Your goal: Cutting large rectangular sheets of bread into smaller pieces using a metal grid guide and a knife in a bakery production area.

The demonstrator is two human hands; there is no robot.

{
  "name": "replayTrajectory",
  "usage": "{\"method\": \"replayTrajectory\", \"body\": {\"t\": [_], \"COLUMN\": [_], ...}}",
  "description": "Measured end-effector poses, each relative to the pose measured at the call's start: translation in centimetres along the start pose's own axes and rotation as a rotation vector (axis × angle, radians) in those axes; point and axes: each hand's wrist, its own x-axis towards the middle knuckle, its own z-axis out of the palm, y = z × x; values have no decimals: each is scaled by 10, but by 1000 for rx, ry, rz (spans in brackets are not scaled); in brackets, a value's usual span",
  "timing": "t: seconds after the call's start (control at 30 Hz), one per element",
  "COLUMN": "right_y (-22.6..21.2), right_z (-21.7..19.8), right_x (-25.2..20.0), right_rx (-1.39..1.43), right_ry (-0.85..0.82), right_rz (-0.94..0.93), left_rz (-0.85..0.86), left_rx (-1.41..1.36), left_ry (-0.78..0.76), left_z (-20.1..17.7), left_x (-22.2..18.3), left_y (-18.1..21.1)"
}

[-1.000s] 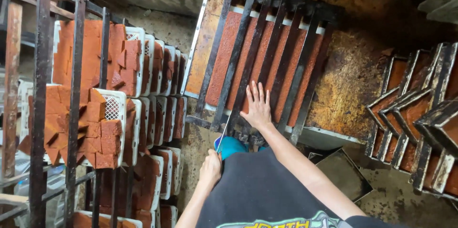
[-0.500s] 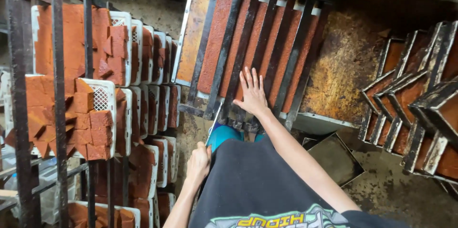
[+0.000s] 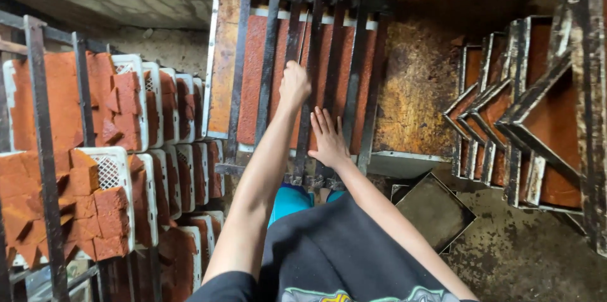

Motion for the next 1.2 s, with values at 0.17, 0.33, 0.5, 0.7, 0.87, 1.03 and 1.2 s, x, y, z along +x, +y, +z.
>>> {"method": "replayTrajectory", "body": {"t": [0.17, 0.33, 0.5, 0.7, 0.87, 1.03, 1.2], "right_y": [1, 4, -3, -3, 1, -2, 1], "right_z": [0, 4, -3, 0, 14, 3, 7], "right_x": [-1, -3, -1, -2, -1, -5, -2], "right_rx": [9, 39, -10, -97, -112, -31, -29], "right_ry": [92, 116, 96, 61, 199, 158, 161], "right_rz": [-12, -42, -17, 23, -20, -22, -24], "left_rz": [96, -237, -213, -211, -256, -424, -136], "left_rx": [118, -91, -39, -80, -106, -133, 96], "left_ry": [94, -255, -214, -171, -219, -430, -176], "left_z": [19, 24, 18, -17, -60, -58, -70], "left_x": [64, 94, 26, -83, -178, -270, -364], "left_y": [20, 23, 3, 7, 7, -27, -55]}}
